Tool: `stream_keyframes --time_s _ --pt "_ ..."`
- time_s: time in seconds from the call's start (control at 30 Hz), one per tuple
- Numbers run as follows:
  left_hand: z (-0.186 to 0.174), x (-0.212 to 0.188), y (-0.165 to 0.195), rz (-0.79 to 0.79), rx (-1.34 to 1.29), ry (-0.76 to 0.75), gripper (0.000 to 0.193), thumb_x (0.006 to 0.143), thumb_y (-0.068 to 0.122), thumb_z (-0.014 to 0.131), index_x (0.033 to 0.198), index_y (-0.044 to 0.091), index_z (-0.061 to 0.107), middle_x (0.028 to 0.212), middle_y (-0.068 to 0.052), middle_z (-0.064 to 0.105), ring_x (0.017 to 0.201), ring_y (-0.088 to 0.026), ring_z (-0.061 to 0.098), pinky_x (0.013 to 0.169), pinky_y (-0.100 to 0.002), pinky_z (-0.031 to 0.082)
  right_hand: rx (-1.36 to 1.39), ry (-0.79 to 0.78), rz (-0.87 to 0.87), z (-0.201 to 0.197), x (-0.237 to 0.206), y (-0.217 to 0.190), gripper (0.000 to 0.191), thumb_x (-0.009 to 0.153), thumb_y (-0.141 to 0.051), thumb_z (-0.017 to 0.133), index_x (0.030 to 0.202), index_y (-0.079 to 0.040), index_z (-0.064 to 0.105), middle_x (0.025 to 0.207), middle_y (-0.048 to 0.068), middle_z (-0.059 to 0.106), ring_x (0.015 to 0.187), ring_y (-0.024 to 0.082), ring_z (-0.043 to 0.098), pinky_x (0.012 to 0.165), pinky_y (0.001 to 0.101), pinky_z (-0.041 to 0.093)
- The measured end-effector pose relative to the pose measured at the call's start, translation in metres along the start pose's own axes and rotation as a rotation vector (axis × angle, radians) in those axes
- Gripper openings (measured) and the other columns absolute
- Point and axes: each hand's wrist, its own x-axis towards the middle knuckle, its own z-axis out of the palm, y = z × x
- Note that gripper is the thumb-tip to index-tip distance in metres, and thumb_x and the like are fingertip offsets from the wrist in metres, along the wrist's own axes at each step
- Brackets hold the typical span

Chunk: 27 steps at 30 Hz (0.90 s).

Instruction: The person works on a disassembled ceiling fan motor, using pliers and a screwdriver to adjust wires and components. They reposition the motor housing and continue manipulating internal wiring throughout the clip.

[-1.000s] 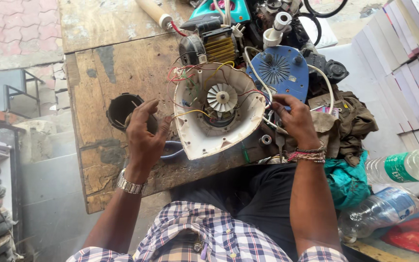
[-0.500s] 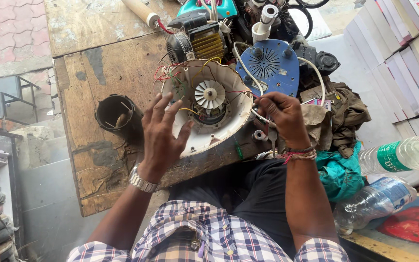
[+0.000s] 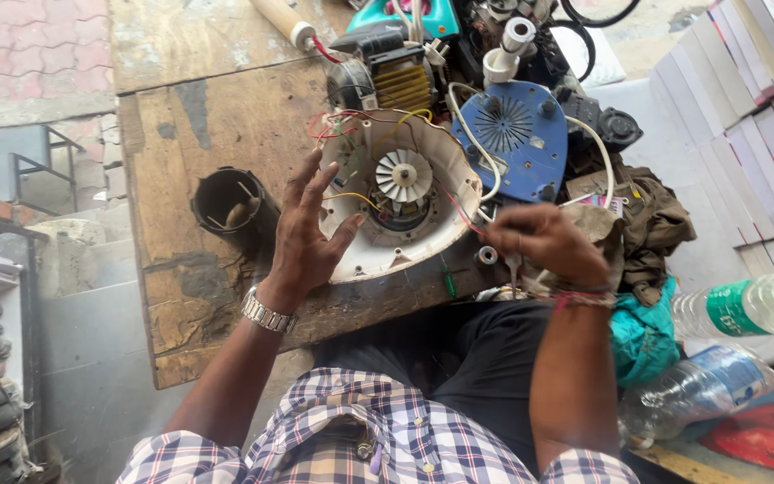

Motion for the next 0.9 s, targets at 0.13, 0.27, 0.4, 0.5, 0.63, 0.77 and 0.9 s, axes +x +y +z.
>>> stream_keyframes --time_s 0.13,0.27,0.4,0.5,0.63,0.77,0.9 --pt "-0.003 0.000 -0.009 0.110 0.161 0.011 0.075 0.085 0.020 0.085 0.149 0.006 0.047 0.163 -0.017 0.033 0.146 -0.040 0.043 0.113 -0.049 0.048 -0.099 -0.025 0.311 -0.019 -0.013 0.015 0.029 0.092 -0.025 0.072 0.111 -0.003 0.077 0.089 0.001 0.077 0.078 0.005 0.067 0.068 0.0241 0.056" --pt "-0.002 0.004 -0.023 0.124 0.169 0.099 0.065 0.093 0.017 0.082 0.147 0.004 0.049 0.160 -0.020 0.040 0.141 -0.037 0.049 0.109 -0.048 0.051 0.020 0.078 0.264 -0.024 -0.012 0.021 0.045 0.096 -0.023 0.074 0.139 -0.010 0.076 0.084 0.001 0.056 0.067 0.008 0.047 0.055 0.0252 0.037" --pt "-0.017 0.018 -0.038 -0.038 -0.062 0.302 0.043 0.100 0.010 0.074 0.139 0.004 0.057 0.147 -0.017 0.056 0.132 -0.026 0.061 0.103 -0.039 0.062 -0.305 0.534 -0.092 -0.019 -0.001 0.017 0.035 0.100 -0.026 0.073 0.129 -0.007 0.069 0.113 0.003 0.076 0.096 0.011 0.069 0.085 0.0259 0.056" --pt "-0.044 0.025 -0.038 -0.168 -0.031 0.405 0.031 0.097 0.013 0.072 0.126 0.004 0.067 0.119 -0.012 0.071 0.106 -0.020 0.071 0.090 -0.036 0.063 -0.592 0.776 0.009 -0.014 0.006 0.014 0.029 0.097 -0.017 0.076 0.123 -0.004 0.073 0.106 0.007 0.078 0.083 0.019 0.068 0.074 0.0308 0.054" --pt "-0.084 0.028 -0.026 -0.300 0.485 0.155 0.018 0.104 0.028 0.071 0.113 0.016 0.081 0.095 -0.007 0.079 0.082 -0.020 0.073 0.079 -0.039 0.059 -0.479 0.776 -0.065 -0.007 0.009 0.010 0.025 0.099 -0.017 0.076 0.120 -0.005 0.073 0.106 0.008 0.077 0.094 0.016 0.073 0.082 0.0298 0.057" --pt "-0.111 0.019 -0.023 -0.570 0.840 -0.187 0.050 0.088 0.046 0.074 0.124 0.012 0.070 0.121 -0.022 0.064 0.114 -0.037 0.063 0.105 -0.051 0.046 -0.654 0.707 -0.099 0.000 0.010 0.005 0.022 0.100 -0.015 0.078 0.119 -0.004 0.075 0.108 0.013 0.076 0.099 0.021 0.074 0.086 0.0331 0.058" --pt "-0.115 -0.010 -0.045 -0.760 0.744 -0.263 0.099 0.068 0.045 0.088 0.151 0.016 0.044 0.163 -0.029 0.013 0.139 -0.048 0.041 0.107 -0.056 0.043 -0.657 0.662 -0.086 0.004 0.013 -0.001 0.022 0.099 -0.014 0.077 0.119 -0.003 0.075 0.108 0.013 0.077 0.098 0.023 0.074 0.085 0.0345 0.058"
